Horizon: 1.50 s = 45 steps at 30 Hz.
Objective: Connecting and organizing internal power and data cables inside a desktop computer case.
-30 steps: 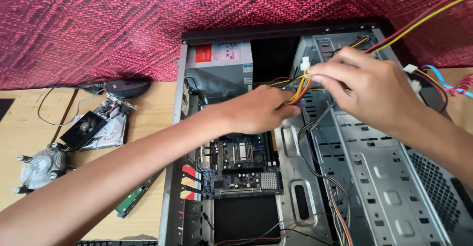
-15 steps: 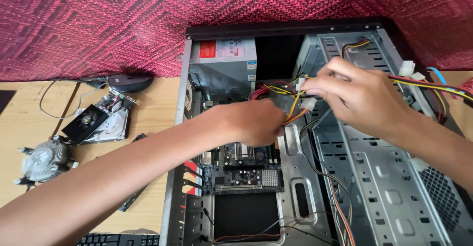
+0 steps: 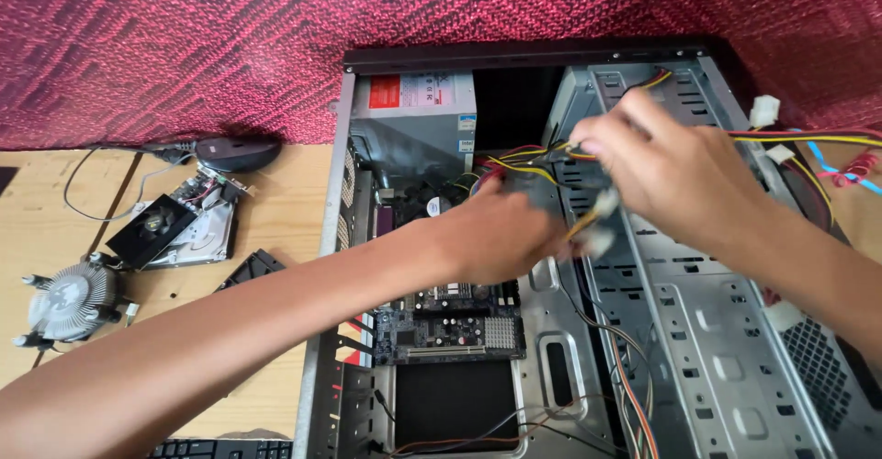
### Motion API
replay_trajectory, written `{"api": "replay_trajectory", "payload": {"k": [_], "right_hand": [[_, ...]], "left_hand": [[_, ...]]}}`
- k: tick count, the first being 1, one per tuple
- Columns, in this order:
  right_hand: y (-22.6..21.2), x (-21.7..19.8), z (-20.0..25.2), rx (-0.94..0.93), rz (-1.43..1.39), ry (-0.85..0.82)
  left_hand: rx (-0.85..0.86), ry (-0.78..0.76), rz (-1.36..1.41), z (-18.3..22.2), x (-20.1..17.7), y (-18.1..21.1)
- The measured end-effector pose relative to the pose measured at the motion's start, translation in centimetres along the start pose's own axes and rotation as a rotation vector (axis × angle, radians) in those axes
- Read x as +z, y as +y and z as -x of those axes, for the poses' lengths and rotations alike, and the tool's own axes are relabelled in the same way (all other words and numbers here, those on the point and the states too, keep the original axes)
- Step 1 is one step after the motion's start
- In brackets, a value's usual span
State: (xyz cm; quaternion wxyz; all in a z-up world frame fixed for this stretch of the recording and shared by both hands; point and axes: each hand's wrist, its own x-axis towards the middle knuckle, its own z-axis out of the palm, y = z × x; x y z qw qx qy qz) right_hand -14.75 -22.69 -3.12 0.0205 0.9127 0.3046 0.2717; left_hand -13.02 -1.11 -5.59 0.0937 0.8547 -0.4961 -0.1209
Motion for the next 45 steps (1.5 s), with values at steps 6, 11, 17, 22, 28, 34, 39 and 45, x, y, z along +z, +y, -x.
{"api": "replay_trajectory", "payload": {"k": [6, 11, 17, 22, 28, 34, 39, 45], "right_hand": [[1.5, -1.3, -0.9, 0.192, -0.384, -0.206], [2.0, -4.0, -1.0, 0.237, -0.495, -0.299], [4.3, -6.4, 1.8, 0.199, -0.356, -0.022], [7.6, -5.4, 4.9, 0.453, -0.35, -0.26], [8.0, -4.5, 6.0, 0.604, -0.258, -0.517], [6.7, -5.7, 5.9, 0.551, -0.157, -0.467], [3.1, -7.1, 6.6, 0.378, -0.191, -0.083], [1.8, -6.4, 7.7, 0.29, -0.291, 0.077]], "left_hand": [[-0.105, -0.504, -0.129, 3.6, -0.7, 0.6], [-0.054, -0.603, -0.196, 4.1, 1.5, -0.3], [0.02, -0.232, 0.05, 3.5, -2.1, 0.6], [0.262, 0.495, 0.14, -0.2, -2.6, 2.0], [0.228, 0.672, -0.104, -5.8, -0.4, 1.9], [0.307, 0.603, -0.167, -7.2, -1.5, 0.6], [0.323, 0.576, 0.187, -6.0, -2.4, 0.6], [0.269, 0.595, 0.289, -4.4, -5.9, -0.4]]}}
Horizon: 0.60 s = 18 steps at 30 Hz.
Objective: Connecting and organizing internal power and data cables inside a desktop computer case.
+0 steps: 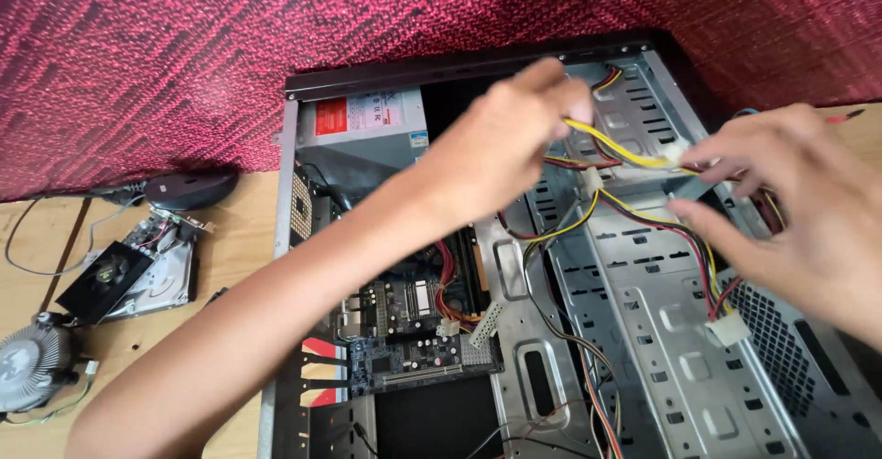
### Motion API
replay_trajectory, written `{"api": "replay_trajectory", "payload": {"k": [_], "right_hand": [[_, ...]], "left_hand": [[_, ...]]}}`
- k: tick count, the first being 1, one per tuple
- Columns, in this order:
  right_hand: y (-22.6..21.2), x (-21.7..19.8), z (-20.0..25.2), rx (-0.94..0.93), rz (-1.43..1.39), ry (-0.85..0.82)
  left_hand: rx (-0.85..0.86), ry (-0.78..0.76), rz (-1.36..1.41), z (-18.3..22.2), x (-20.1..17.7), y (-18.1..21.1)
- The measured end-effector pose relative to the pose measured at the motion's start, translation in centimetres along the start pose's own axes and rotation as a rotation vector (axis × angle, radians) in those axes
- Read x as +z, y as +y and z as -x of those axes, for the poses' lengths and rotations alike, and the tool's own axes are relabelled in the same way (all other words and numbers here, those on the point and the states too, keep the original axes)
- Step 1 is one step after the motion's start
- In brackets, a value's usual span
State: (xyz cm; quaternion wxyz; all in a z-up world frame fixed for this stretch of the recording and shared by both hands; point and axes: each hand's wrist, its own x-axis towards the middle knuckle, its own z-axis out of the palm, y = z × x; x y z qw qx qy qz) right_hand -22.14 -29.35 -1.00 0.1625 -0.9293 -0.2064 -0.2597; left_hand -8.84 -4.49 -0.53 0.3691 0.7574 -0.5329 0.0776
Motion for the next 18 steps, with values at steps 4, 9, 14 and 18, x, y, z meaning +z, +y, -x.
{"api": "replay_trajectory", "payload": {"k": [4, 9, 14, 18], "right_hand": [[0.1, -0.2, -0.2, 0.007, -0.067, 0.006], [0.0, 1.5, 1.4, 0.043, 0.157, -0.299], [-0.7, 1.9, 1.2, -0.055, 0.064, -0.259], [-5.1, 0.9, -0.2, -0.179, -0.038, -0.13]], "left_hand": [[-0.015, 0.021, -0.033, 0.8, -3.6, -0.1], [0.061, 0.156, -0.098, 3.5, -6.4, -1.5], [0.03, 0.225, -0.084, 4.6, -6.5, -2.1], [0.089, 0.25, -0.049, 3.6, -5.6, -2.3]]}}
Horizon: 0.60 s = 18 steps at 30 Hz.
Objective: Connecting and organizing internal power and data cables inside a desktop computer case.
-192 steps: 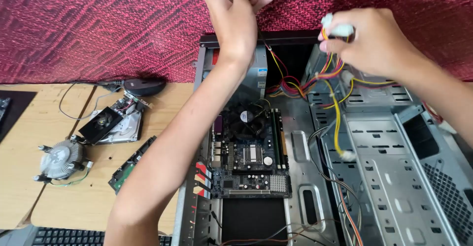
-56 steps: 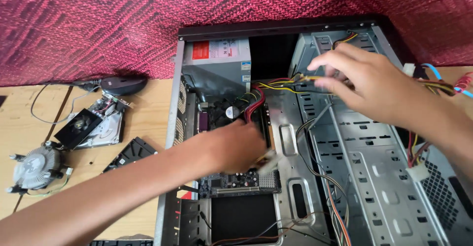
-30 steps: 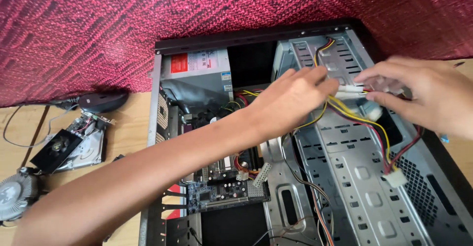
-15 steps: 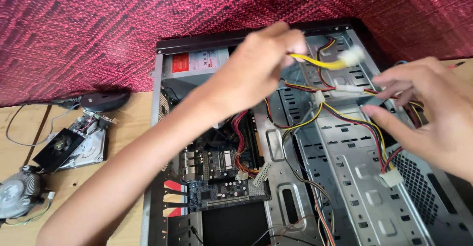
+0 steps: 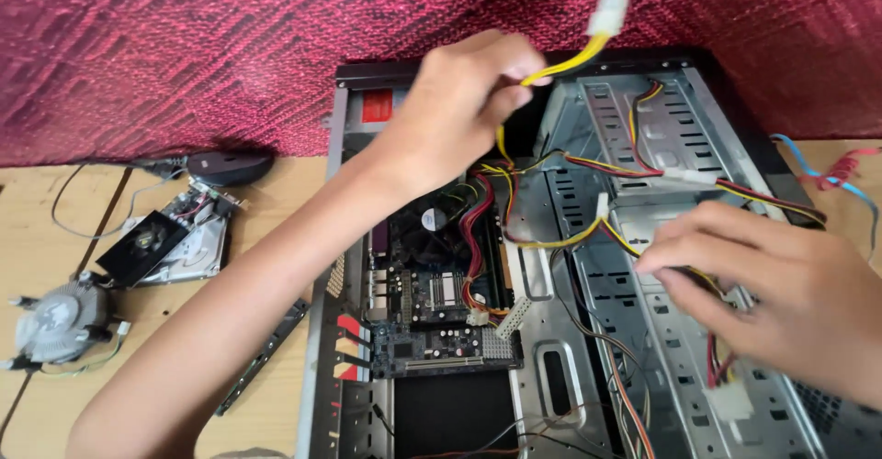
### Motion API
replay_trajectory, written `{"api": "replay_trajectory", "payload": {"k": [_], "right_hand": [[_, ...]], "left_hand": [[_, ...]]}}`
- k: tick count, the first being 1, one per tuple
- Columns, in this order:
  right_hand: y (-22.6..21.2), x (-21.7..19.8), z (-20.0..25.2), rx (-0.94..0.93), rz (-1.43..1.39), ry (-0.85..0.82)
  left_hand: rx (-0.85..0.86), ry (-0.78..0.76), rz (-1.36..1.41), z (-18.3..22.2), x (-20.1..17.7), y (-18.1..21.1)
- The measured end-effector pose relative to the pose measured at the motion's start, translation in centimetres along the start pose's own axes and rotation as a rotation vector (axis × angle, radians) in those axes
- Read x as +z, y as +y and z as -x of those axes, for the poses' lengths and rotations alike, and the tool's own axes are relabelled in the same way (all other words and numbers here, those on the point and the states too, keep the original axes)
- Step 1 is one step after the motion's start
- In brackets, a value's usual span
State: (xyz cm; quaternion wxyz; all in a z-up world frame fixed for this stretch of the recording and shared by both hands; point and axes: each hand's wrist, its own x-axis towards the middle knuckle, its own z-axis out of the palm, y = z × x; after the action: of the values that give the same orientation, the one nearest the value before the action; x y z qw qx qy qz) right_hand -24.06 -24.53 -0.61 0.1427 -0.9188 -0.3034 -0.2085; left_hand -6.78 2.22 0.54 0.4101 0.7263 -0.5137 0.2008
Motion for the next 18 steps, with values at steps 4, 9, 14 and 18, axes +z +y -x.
{"api": "replay_trajectory", "payload": {"k": [4, 9, 14, 18], "right_hand": [[-4.2, -2.7, -4.6, -0.114, 0.153, 0.036], [-6.2, -4.9, -11.6, -0.677, 0.391, 0.153], [-1.7, -5.4, -15.2, -0.732, 0.759, 0.115], [2.0, -4.5, -15.1, -0.492, 0.5, 0.065]], "left_hand": [[0.036, -0.047, 0.064, -1.2, 2.2, -0.4], [0.082, -0.261, -0.006, -2.9, 7.4, -4.6], [-0.322, -0.581, 0.591, -1.8, 5.6, -5.0], [-0.662, -0.241, 0.537, -1.8, 1.6, -3.1]]}}
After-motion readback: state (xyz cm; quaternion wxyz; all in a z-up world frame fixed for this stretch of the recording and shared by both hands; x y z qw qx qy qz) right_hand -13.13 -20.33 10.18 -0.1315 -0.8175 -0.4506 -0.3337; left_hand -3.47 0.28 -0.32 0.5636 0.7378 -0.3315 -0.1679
